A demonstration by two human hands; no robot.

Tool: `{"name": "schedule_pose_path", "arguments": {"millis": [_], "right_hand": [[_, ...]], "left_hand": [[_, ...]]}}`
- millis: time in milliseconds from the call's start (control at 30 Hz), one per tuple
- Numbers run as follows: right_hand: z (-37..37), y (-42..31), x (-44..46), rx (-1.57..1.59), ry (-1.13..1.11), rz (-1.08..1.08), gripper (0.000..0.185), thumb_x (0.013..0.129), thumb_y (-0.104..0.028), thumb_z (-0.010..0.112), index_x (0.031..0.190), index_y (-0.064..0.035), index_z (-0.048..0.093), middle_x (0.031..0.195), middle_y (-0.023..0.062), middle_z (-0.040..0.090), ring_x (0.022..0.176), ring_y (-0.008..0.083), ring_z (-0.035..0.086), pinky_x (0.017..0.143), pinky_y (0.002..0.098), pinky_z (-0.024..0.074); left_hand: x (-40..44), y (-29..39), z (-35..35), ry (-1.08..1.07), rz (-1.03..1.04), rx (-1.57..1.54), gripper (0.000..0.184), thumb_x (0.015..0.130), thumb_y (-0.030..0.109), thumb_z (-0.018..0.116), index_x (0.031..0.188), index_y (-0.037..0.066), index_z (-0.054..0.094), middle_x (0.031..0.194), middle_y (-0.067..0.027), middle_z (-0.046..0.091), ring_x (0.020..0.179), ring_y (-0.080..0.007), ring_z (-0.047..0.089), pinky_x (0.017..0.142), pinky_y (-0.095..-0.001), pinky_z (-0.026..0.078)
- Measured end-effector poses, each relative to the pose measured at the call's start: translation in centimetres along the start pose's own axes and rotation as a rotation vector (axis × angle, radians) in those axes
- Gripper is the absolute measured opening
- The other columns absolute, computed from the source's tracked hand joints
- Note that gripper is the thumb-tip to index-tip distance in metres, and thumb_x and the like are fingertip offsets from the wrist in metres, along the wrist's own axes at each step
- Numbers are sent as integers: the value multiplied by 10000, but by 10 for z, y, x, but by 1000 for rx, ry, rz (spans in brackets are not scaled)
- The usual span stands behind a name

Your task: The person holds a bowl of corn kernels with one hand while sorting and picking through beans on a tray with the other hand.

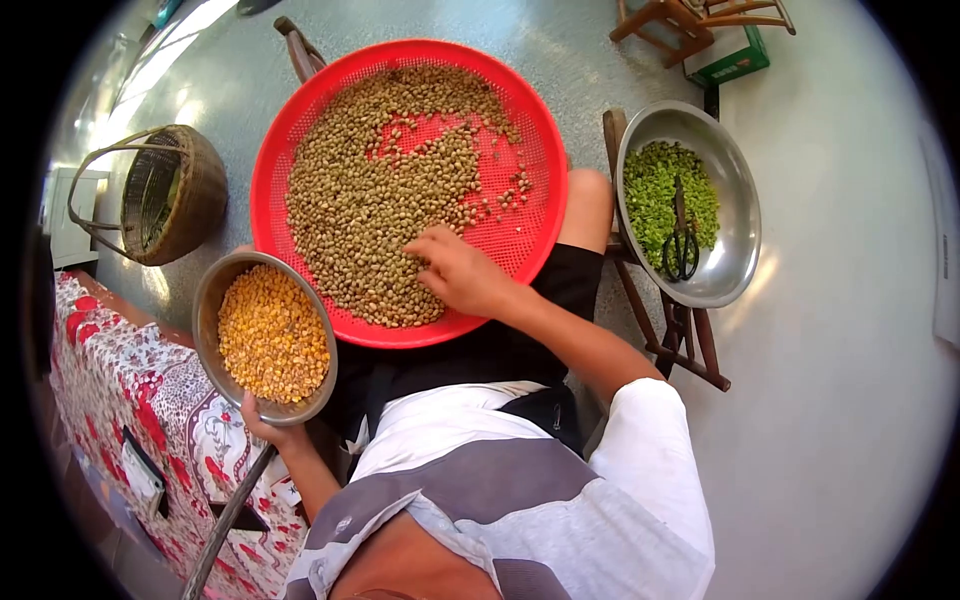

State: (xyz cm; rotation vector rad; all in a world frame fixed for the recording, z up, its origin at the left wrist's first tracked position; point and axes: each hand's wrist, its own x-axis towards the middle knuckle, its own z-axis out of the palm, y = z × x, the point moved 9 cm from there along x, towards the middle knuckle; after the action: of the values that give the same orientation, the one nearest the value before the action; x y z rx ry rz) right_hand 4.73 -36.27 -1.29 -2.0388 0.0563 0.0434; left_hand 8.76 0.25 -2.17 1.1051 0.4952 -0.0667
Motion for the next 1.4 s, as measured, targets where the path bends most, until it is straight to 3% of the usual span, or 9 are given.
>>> {"name": "schedule_pose_path", "arguments": {"millis": [267, 333, 467, 533, 967, 1067, 1200, 1333, 1400], "right_hand": [[-92, 48, -6, -550, 349, 99, 259, 896, -84, 596, 1150, -34, 580, 975, 182, 607, 939, 376, 614, 837, 450, 509], [-132, 32, -7, -600, 473, 50, 122, 890, -79, 537, 954, -10, 615, 879, 181, 622, 878, 372, 620, 812, 463, 511], [-151, 17, -9, -1002, 381, 156, 103, 848, -107, 578, 819, -48, 657, 832, 126, 644, 847, 303, 634, 758, 422, 516], [-124, 20, -9, -1215, 80, 85, 92, 789, -136, 612, 742, -100, 682, 799, 60, 659, 820, 236, 637, 737, 376, 502], [-75, 53, -12, -1248, -24, -36, 120, 769, -131, 597, 689, -97, 680, 743, 75, 656, 770, 237, 625, 714, 380, 462], [-73, 57, -8, -1183, -38, 1, 91, 757, -138, 615, 720, -86, 680, 744, 84, 651, 760, 249, 625, 692, 402, 470], [-79, 9, 0, -408, 228, 113, 84, 758, -147, 664, 773, -70, 635, 754, 91, 627, 765, 273, 626, 686, 408, 498], [-34, -109, 12, 94, 344, -275, 123, 760, -135, 702, 747, -76, 595, 790, 83, 615, 786, 273, 615, 705, 403, 492], [2, -155, 19, 50, 252, -439, 128, 748, -145, 726, 789, -92, 616, 842, 79, 632, 814, 275, 616, 727, 393, 495]], "left_hand": [[3, -4, -4, -49, -36, -37, 716, 841, 339, 456, 1458, -4, 338, 1441, -205, 421, 1307, -364, 455, 1086, -491, 401], [3, -4, -7, -53, -38, -45, 716, 842, 341, 456, 1458, -4, 338, 1441, -205, 423, 1307, -363, 456, 1087, -490, 400], [4, -5, -9, -43, -34, -34, 710, 849, 341, 452, 1457, -7, 339, 1439, -206, 427, 1307, -361, 458, 1089, -489, 398], [4, -5, -8, -50, -39, -41, 707, 851, 340, 451, 1455, -11, 340, 1436, -206, 431, 1306, -361, 460, 1089, -488, 397], [4, -3, -8, -35, -19, -36, 688, 863, 327, 446, 1449, -20, 344, 1426, -211, 443, 1297, -359, 469, 1084, -486, 403], [7, -4, -15, -34, -8, -29, 686, 864, 328, 447, 1450, -15, 345, 1427, -208, 441, 1297, -354, 469, 1083, -482, 405], [3, -3, -11, -17, -10, -25, 684, 869, 334, 450, 1447, -15, 347, 1431, -203, 436, 1297, -347, 470, 1081, -477, 407], [6, -5, -12, -29, -25, -11, 705, 857, 363, 457, 1437, -21, 345, 1426, -206, 431, 1296, -340, 459, 1083, -469, 390], [5, -4, -8, -30, -27, -3, 705, 856, 364, 458, 1432, -26, 349, 1426, -207, 430, 1294, -342, 458, 1082, -471, 390]]}}
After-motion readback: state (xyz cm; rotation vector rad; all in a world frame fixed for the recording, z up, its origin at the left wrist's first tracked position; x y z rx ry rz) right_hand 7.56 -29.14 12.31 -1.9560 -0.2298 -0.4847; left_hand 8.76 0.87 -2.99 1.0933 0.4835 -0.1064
